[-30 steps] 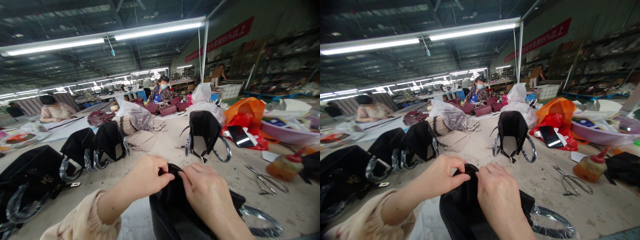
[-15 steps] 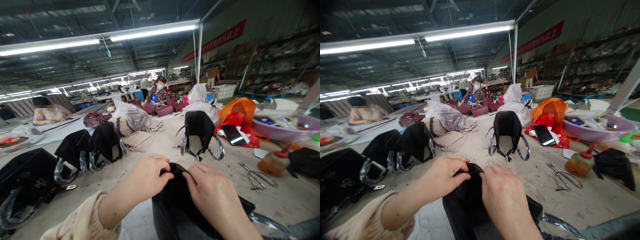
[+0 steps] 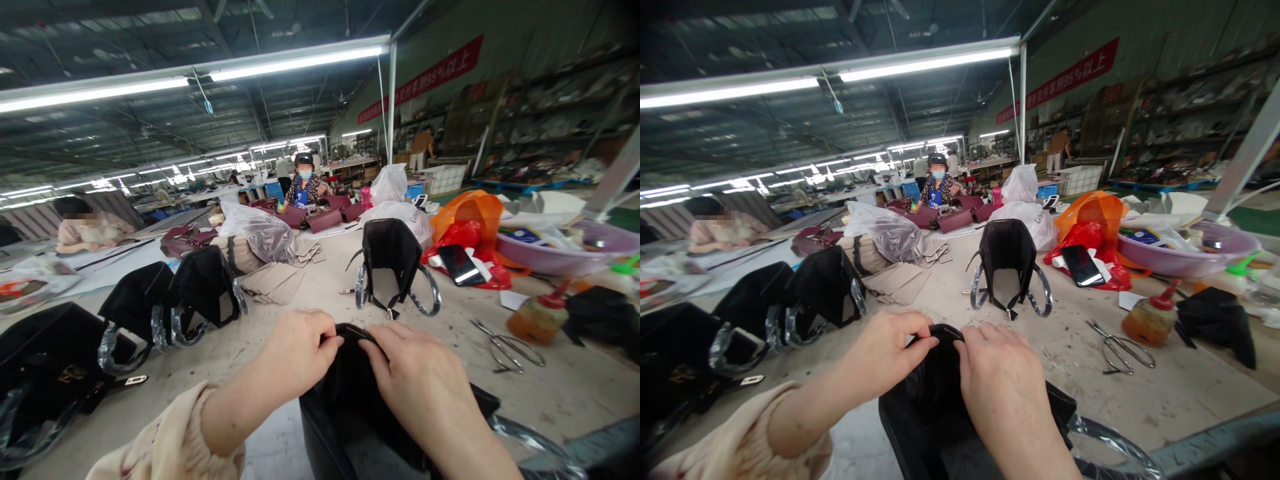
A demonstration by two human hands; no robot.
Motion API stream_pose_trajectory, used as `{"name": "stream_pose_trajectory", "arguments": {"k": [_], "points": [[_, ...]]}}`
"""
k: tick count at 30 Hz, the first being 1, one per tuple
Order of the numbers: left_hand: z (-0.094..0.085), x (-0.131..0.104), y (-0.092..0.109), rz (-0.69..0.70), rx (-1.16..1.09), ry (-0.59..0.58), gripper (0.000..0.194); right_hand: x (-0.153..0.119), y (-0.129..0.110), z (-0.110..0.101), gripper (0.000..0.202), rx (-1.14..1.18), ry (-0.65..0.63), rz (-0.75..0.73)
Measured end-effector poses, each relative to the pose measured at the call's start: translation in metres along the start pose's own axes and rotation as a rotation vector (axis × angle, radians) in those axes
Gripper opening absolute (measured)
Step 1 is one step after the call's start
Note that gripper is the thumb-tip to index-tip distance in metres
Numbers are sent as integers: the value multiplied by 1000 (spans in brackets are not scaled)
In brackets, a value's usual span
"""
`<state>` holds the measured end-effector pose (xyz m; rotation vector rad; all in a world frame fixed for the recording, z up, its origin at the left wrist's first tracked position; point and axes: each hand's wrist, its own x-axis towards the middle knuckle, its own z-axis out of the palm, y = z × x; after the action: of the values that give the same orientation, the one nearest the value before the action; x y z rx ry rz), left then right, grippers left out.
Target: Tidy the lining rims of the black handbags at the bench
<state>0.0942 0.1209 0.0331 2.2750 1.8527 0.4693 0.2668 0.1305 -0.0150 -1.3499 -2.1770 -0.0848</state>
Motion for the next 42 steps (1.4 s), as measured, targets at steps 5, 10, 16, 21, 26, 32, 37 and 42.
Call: {"name": "stream_pose_trajectory", "arguments": {"k": [5,10,16,21,26,32,37,42], "points": [[0,-3,-2,16,16,22,19,2,-7,0,9,45,-50,-22],[-2,-5,-7,31,22,12,20,4,-10,3,10,47,-59,-49],[-2,-5,-11,55,14,24,19,6,-8,5,9,50,-15,-97],[0,-2,-12,135,-103,42,18,7,-9,5,16,79,-4,-109],[0,0,-14,126,-110,-12,16,8,-10,5,16,111,-13,-114],[0,2,-12,78,-144,-9,14,7,-11,6,16,126,-13,-90],[1,2,-11,42,-161,-9,15,7,-12,7,15,121,-21,-95],[3,2,-12,30,-172,13,14,7,-13,7,17,99,-11,-89]]}}
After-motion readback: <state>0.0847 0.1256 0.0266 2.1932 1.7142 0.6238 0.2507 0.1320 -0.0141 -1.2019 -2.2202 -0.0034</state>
